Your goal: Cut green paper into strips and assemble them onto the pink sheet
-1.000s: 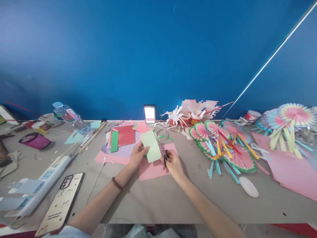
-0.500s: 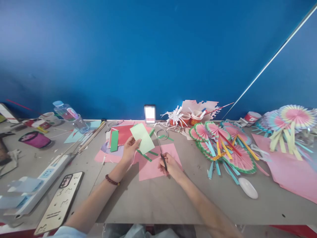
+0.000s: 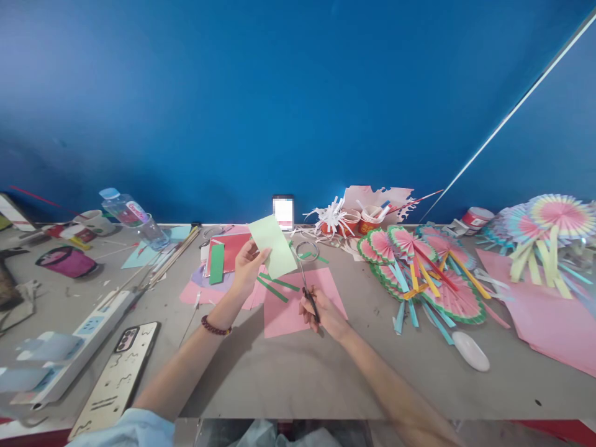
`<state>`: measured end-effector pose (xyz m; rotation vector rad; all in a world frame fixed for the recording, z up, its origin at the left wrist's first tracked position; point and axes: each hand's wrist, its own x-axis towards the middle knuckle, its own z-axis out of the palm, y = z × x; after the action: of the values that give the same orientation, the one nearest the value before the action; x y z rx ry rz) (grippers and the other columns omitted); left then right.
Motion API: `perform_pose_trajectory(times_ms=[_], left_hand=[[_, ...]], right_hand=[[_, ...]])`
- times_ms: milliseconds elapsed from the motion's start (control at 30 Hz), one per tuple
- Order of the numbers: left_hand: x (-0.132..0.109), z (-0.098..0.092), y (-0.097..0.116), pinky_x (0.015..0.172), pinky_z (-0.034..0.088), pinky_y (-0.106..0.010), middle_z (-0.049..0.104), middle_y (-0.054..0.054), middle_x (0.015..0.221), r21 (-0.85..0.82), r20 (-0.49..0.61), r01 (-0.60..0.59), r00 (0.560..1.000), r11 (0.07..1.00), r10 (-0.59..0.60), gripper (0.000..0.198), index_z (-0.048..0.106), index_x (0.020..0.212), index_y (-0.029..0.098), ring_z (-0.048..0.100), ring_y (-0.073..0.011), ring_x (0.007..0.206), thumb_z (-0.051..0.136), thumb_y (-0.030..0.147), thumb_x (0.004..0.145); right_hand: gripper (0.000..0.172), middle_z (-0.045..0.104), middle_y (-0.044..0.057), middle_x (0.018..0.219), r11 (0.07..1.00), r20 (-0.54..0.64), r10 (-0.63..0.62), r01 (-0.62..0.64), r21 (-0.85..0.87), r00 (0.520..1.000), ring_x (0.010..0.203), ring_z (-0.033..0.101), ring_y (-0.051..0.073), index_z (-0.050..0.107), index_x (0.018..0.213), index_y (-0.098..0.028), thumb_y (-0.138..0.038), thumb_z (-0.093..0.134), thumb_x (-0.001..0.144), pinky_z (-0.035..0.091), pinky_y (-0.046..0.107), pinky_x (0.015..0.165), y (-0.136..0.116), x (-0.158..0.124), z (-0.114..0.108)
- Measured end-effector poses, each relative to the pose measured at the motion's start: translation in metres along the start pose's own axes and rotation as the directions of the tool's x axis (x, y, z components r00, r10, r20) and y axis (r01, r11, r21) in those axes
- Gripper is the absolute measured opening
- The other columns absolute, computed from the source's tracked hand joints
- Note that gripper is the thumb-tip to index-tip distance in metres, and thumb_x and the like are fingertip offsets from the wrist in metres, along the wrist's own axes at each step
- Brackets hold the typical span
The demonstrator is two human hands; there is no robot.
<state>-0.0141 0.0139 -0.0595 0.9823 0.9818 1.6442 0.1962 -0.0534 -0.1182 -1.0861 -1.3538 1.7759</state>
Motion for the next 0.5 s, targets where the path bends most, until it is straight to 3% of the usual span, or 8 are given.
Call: perform_pose_trajectory(times_ms=[300,500], left_hand=[[-0.006,0.003,-0.013,0.069,0.054,-0.029,0.074,-0.008,0.096,-0.016,-0.027,0.035,0.999,0.999,-0.035,0.043,0.068,0.090,0.019,0.069,-0.0181,0.078,0.087,0.040,0.058],[-0.013,0.007,-0.013,0.067,0.054,-0.028,0.074,-0.008,0.097,-0.011,0.001,0.060,0.998,0.998,-0.060,0.044,0.069,0.090,0.018,0.068,-0.0176,0.078,0.088,0.040,0.057]], right_hand=[[0.041,0.061,-0.006,0.068,0.998,0.005,0.054,-0.054,-0.029,0.999,0.032,0.044,0.004,0.041,0.091,-0.022,-0.055,0.063,0.080,0.028,0.015,0.030,-0.005,-0.001,0.004],[0.045,0.057,-0.008,0.066,0.996,-0.068,0.094,-0.094,0.005,0.993,0.037,0.047,0.005,0.041,0.088,-0.023,-0.051,0.072,0.071,0.033,0.013,0.027,-0.013,-0.001,0.011]])
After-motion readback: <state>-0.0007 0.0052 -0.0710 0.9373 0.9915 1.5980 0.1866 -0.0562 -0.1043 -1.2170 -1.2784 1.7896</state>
